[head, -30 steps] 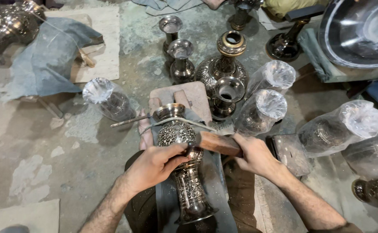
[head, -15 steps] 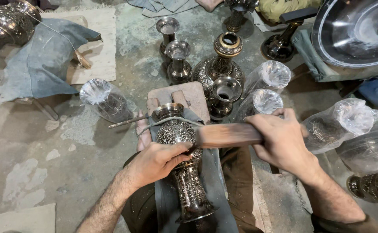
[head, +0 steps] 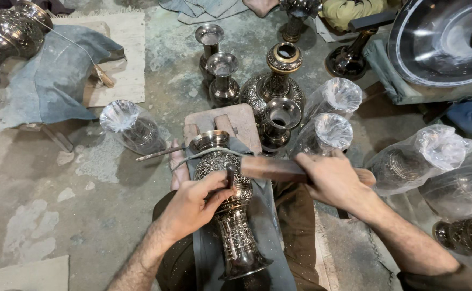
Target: The person uses a chisel and a wooden mallet to engrave intricate patterns onto the surface of a metal vase. They repeatedly strike the chisel to create detailed designs on the vase's body.
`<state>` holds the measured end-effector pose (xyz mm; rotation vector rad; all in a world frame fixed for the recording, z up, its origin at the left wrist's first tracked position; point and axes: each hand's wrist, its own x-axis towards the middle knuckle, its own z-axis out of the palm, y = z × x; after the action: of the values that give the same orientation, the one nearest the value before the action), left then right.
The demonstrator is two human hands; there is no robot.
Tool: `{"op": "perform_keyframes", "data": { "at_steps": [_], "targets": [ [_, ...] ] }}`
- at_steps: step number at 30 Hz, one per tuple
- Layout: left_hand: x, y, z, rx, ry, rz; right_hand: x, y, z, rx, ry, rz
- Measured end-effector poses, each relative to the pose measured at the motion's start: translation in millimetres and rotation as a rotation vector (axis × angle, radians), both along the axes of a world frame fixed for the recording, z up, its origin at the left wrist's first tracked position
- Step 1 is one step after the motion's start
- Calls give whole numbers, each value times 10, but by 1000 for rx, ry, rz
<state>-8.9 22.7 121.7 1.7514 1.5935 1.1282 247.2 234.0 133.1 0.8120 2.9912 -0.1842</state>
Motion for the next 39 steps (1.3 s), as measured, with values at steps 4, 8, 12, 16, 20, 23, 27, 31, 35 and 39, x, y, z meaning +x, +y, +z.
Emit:
{"op": "perform_keyframes", "data": {
  "at_steps": [4, 8, 12, 16, 20, 23, 27, 31, 35, 39],
  "targets": [
    [101, -78, 10, 43, -56, 121, -188, 40, 41, 41, -46, 67],
    [149, -93, 45, 69, -37, 181, -260, 103, 427, -233, 406, 96],
    [161, -79, 50, 74, -4, 196, -356, 86, 783, -79, 380, 185],
    [162, -86, 41, 53, 4, 178, -404, 75, 898, -162, 385, 200],
    [150, -88, 40, 81, 0, 159, -358, 94, 820, 22, 338, 286],
    [130, -78, 22, 65, 53, 150, -325, 112, 725, -55, 346, 239],
    [101, -61, -22, 58, 38, 99, -275, 96, 646, 84, 432, 287],
    [73, -62, -26, 67, 71, 91, -235, 84, 635, -424, 600, 216],
    [64, -46, 5, 121, 76, 73, -210, 85, 621, -2, 431, 141],
    [54, -31, 29, 105, 70, 70, -177, 117, 609, -38, 510, 183]
  ]
}}
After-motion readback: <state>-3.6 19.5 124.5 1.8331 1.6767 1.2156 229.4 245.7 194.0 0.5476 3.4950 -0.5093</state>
